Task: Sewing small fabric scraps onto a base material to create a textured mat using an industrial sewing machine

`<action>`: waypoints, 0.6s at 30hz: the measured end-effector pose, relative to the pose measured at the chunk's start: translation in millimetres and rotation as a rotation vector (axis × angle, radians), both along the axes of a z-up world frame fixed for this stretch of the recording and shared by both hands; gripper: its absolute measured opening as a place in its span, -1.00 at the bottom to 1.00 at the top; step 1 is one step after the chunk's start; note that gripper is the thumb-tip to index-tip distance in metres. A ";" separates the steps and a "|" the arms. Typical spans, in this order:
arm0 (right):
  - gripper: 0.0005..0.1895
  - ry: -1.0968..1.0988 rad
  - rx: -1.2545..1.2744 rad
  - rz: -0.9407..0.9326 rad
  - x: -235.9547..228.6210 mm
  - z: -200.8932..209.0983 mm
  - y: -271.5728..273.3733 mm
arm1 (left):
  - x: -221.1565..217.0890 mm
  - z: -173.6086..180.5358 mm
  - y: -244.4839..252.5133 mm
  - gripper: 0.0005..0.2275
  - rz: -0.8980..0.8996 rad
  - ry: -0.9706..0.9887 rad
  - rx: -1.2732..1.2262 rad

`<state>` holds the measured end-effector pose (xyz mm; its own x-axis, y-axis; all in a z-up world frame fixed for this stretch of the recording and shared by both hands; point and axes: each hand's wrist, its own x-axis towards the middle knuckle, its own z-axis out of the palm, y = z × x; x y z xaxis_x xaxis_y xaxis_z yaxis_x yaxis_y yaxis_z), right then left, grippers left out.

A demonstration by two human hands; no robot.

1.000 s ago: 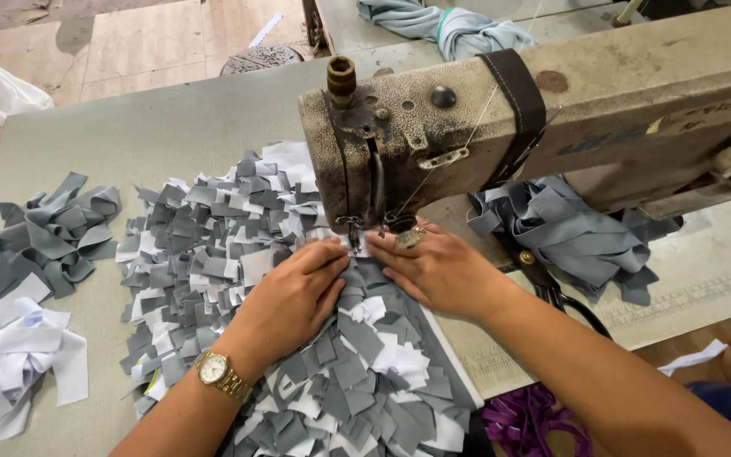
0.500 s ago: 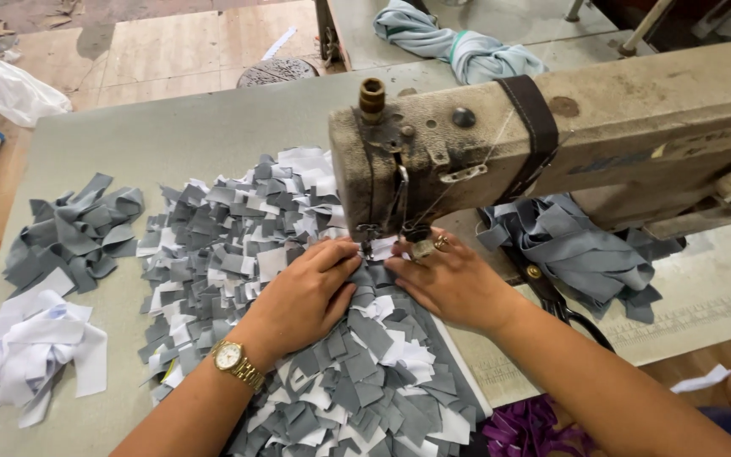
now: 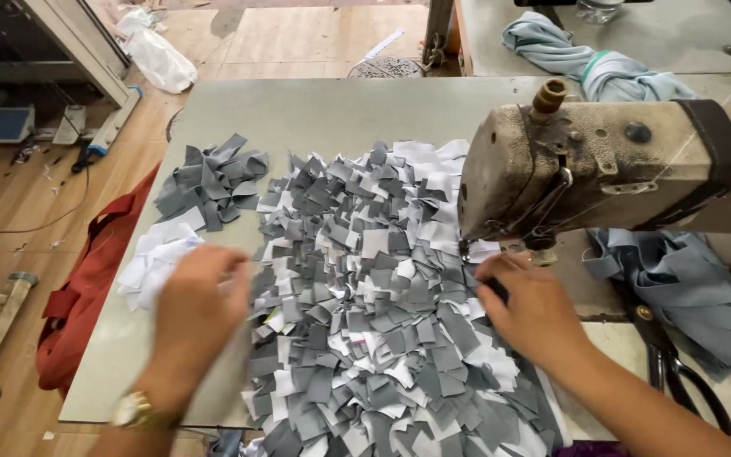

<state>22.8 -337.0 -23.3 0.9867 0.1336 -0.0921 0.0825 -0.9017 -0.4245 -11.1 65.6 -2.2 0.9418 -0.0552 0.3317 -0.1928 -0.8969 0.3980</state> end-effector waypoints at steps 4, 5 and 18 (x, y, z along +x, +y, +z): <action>-0.58 0.137 0.196 -0.036 -30.8 22.2 35.2 | -19.5 -19.0 48.4 -0.84 0.410 0.092 0.255; -0.58 0.135 0.195 -0.051 -39.8 16.7 38.7 | -22.4 -32.8 51.8 -0.84 0.395 0.090 0.253; -0.48 -0.099 0.366 0.402 -64.4 14.4 23.4 | -32.1 21.7 40.9 -0.96 0.215 -0.226 0.229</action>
